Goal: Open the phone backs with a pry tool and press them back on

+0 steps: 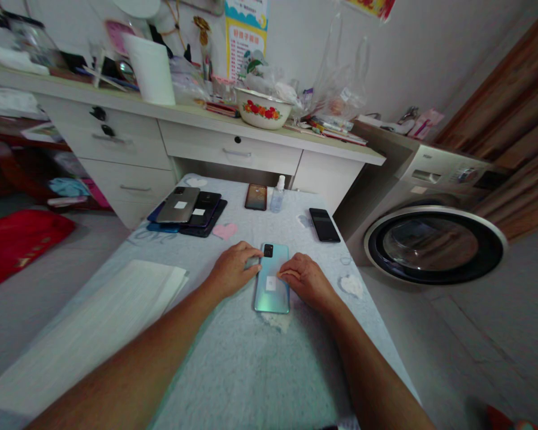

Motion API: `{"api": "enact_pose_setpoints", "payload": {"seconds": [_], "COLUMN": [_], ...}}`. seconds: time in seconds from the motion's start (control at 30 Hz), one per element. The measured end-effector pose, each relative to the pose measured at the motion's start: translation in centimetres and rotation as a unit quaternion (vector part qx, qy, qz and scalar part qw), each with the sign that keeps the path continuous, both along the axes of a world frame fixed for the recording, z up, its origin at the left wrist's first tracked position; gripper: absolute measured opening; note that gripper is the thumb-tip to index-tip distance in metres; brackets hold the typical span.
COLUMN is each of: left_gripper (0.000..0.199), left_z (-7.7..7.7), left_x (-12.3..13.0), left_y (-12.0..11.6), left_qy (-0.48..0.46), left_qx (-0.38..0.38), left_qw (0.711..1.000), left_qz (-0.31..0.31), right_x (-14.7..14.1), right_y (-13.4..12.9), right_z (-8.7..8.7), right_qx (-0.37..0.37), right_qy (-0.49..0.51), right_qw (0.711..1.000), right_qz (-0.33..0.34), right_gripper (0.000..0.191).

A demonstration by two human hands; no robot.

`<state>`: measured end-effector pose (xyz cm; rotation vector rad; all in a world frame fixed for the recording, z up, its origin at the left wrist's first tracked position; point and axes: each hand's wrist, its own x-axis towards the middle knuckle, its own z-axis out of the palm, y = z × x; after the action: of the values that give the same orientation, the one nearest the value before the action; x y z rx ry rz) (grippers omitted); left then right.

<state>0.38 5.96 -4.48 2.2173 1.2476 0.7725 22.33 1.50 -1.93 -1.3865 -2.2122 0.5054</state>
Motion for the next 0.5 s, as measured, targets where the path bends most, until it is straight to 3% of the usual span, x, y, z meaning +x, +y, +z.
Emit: {"api": "enact_pose_setpoints", "payload": {"seconds": [0.2, 0.5], "left_gripper": [0.025, 0.026], "left_z": [0.1, 0.2], "left_x": [0.1, 0.0], "left_y": [0.0, 0.0], "left_qy": [-0.004, -0.004], "left_qx": [0.003, 0.003], "left_qw": [1.0, 1.0], "left_qz": [-0.002, -0.004], "right_x": [-0.4, -1.0], "right_y": [-0.4, 0.8], "right_z": [0.3, -0.8], "right_qx": [-0.021, 0.033], "right_qy": [0.04, -0.034], "right_qw": [0.997, 0.998], "right_qz": [0.069, -0.052], "right_gripper": [0.005, 0.012]}}
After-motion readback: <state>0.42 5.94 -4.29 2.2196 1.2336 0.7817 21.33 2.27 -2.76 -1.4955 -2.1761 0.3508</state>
